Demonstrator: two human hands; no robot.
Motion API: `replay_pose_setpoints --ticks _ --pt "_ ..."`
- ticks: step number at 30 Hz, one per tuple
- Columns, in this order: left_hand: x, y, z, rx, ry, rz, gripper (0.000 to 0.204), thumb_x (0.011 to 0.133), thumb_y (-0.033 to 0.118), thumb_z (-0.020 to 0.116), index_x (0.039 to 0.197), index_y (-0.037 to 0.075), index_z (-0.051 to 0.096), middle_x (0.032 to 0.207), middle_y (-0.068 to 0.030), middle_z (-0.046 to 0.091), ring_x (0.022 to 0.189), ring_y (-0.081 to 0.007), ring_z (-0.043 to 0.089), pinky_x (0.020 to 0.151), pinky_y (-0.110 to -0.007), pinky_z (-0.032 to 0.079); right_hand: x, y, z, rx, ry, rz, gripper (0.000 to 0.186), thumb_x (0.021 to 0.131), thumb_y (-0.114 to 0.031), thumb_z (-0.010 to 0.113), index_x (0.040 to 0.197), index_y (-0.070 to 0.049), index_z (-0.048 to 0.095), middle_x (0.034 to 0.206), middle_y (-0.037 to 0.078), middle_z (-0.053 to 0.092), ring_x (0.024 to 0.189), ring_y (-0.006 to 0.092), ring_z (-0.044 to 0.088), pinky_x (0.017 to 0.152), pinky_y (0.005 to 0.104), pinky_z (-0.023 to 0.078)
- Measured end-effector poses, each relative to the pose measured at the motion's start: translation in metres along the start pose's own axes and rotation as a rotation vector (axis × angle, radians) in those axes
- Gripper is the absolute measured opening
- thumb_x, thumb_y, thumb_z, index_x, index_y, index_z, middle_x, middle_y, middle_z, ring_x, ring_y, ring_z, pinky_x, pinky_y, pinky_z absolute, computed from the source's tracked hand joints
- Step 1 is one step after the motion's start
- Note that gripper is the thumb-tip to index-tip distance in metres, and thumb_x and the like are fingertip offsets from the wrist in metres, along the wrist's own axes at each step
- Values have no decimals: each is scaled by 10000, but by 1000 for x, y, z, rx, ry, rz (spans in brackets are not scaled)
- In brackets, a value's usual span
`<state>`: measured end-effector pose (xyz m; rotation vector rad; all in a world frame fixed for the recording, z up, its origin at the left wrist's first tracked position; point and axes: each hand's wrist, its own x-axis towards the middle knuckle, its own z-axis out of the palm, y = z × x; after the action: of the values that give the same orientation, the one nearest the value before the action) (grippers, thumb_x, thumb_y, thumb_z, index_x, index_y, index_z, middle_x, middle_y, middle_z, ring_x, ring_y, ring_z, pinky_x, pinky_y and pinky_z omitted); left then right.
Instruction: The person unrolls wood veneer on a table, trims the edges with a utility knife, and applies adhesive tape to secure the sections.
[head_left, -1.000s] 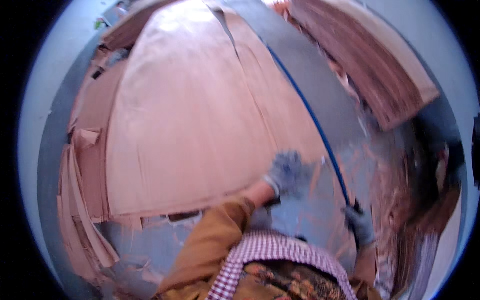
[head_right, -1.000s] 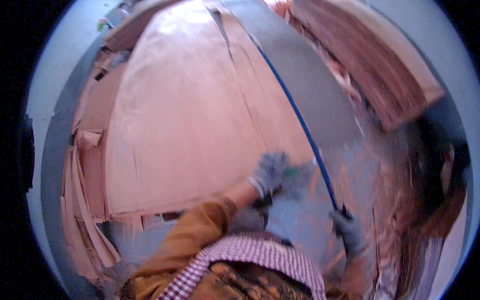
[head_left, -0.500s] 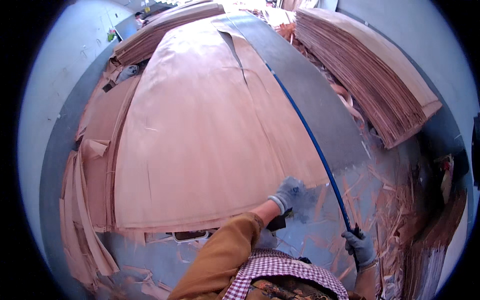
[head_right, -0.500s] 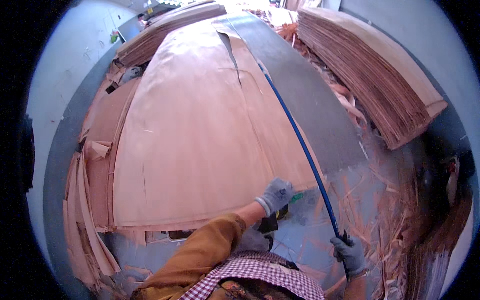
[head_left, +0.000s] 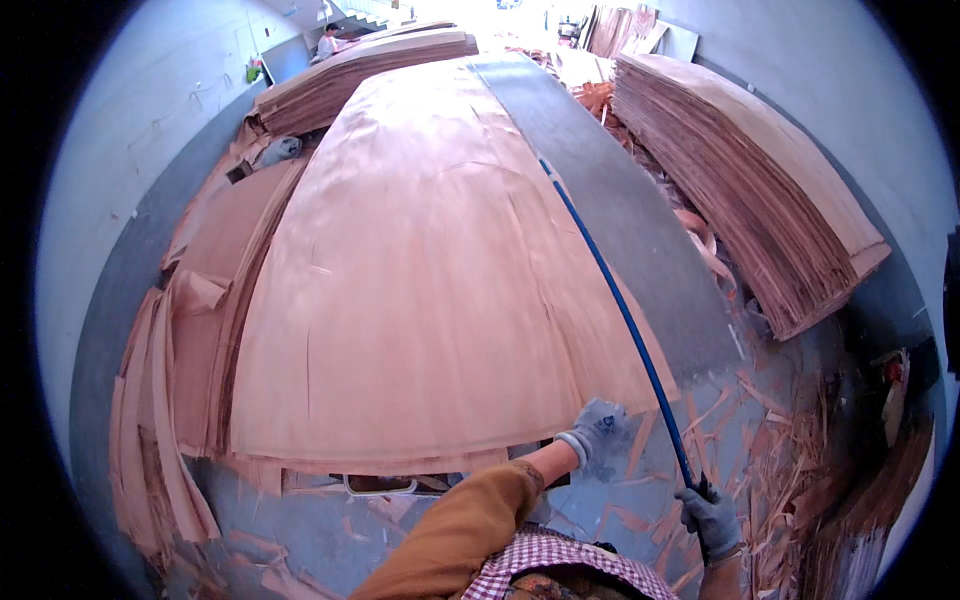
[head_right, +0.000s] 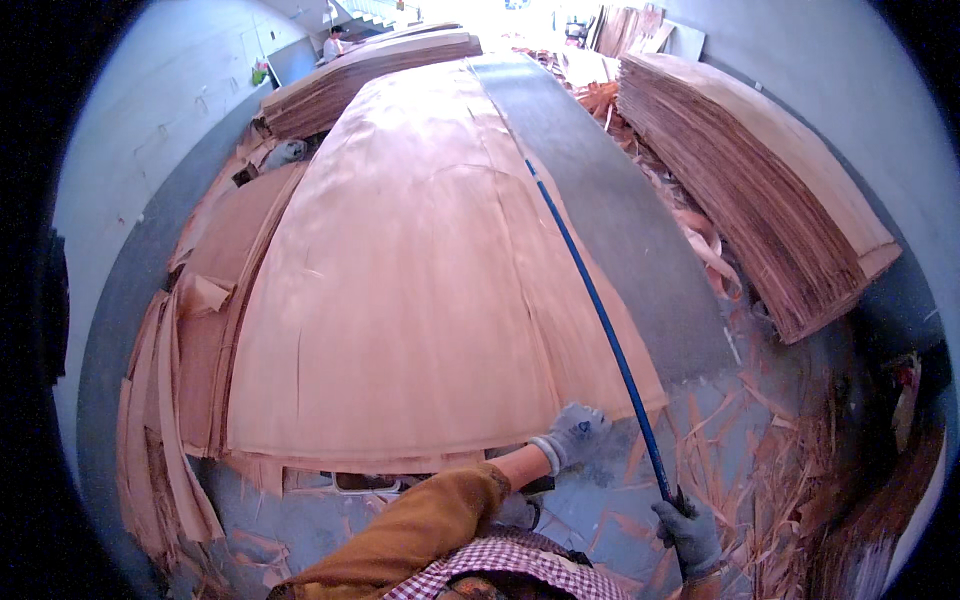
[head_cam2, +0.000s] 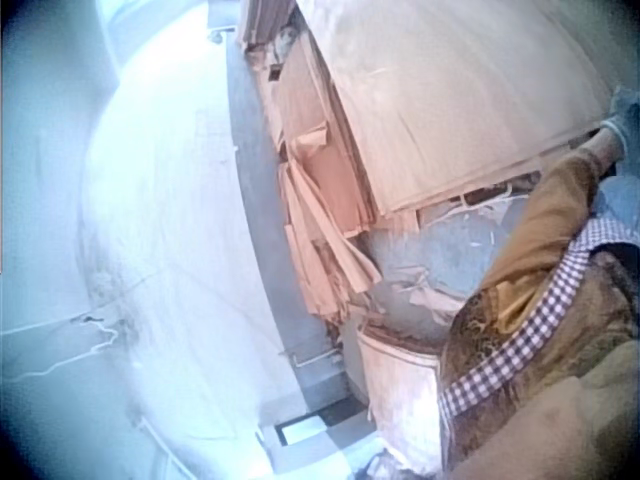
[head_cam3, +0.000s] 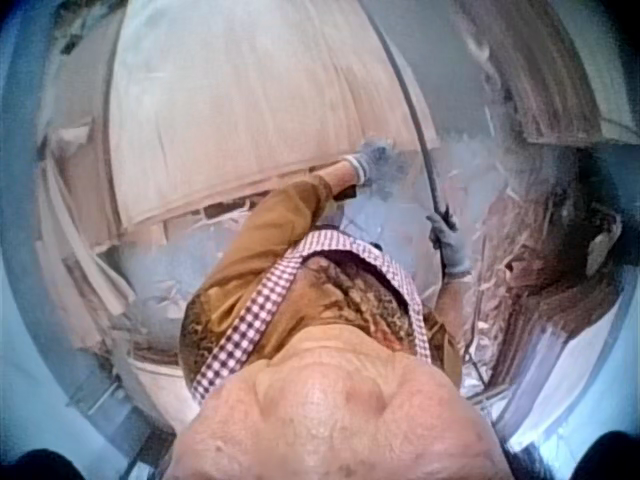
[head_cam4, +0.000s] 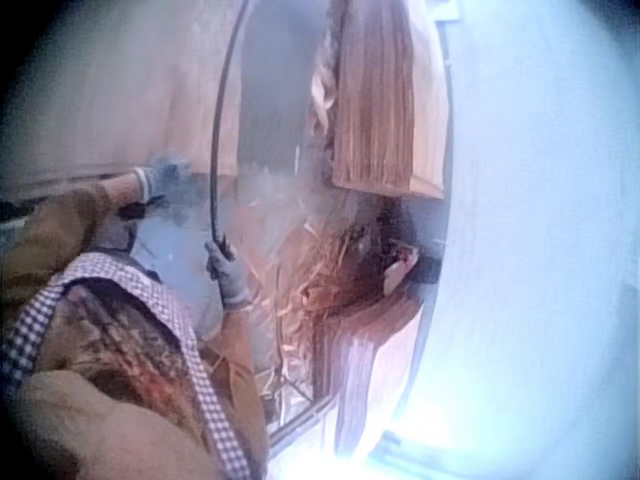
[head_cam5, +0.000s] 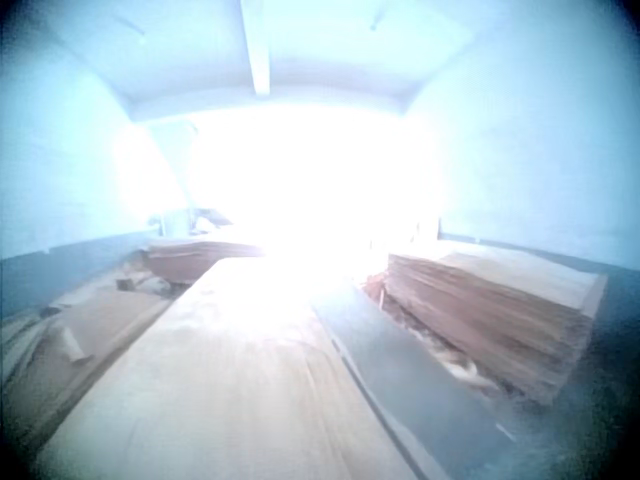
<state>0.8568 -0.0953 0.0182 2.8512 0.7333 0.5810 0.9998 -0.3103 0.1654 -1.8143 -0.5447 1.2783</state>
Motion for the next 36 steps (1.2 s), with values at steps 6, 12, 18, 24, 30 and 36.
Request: replay_pose_setpoints --ticks 6,12,18,24,30,36 --pt "-42 31 -53 -278 -164 0 92 744 191 586 759 103 607 734 -93 621 651 -284 630 540 -379 483 15 6 18 -54 -28 -51 156 841 -195 657 825 -47 608 537 8 520 399 80 442 366 224 309" --pt "-116 35 -90 -686 -345 -274 163 842 216 555 898 81 626 917 -144 631 810 -331 615 728 -412 493 74 9 80 125 -104 -199 189 832 -132 653 991 -49 593 593 -30 471 416 54 397 367 227 289" --pt "-120 45 -63 -1839 -127 -424 337 907 256 536 1179 57 551 1150 -81 601 1006 -237 566 830 -367 448 222 -58 199 -41 -459 -535 244 907 -238 551 1055 -55 618 815 -31 563 738 68 521 646 236 448" --pt "-109 -2 -109 -2297 -22 -995 312 938 295 494 1131 60 564 810 -49 559 632 -123 512 539 -257 440 159 -53 171 -391 -342 -493 269 875 -306 595 953 -58 666 804 31 644 736 129 560 683 287 469" --pt "-193 -132 -155 -1206 303 -1178 189 901 267 570 919 88 514 696 -33 558 473 -79 467 419 -219 398 150 68 20 21 18 -308 269 853 -184 547 1085 -61 607 901 69 647 758 138 572 625 274 450" --pt "-260 -160 -168 -859 447 -1359 186 892 179 575 1031 64 528 779 -24 571 496 -62 480 434 -218 410 210 87 -13 -205 74 -325 438 875 -159 554 1296 -87 458 896 31 585 686 137 521 554 279 445"
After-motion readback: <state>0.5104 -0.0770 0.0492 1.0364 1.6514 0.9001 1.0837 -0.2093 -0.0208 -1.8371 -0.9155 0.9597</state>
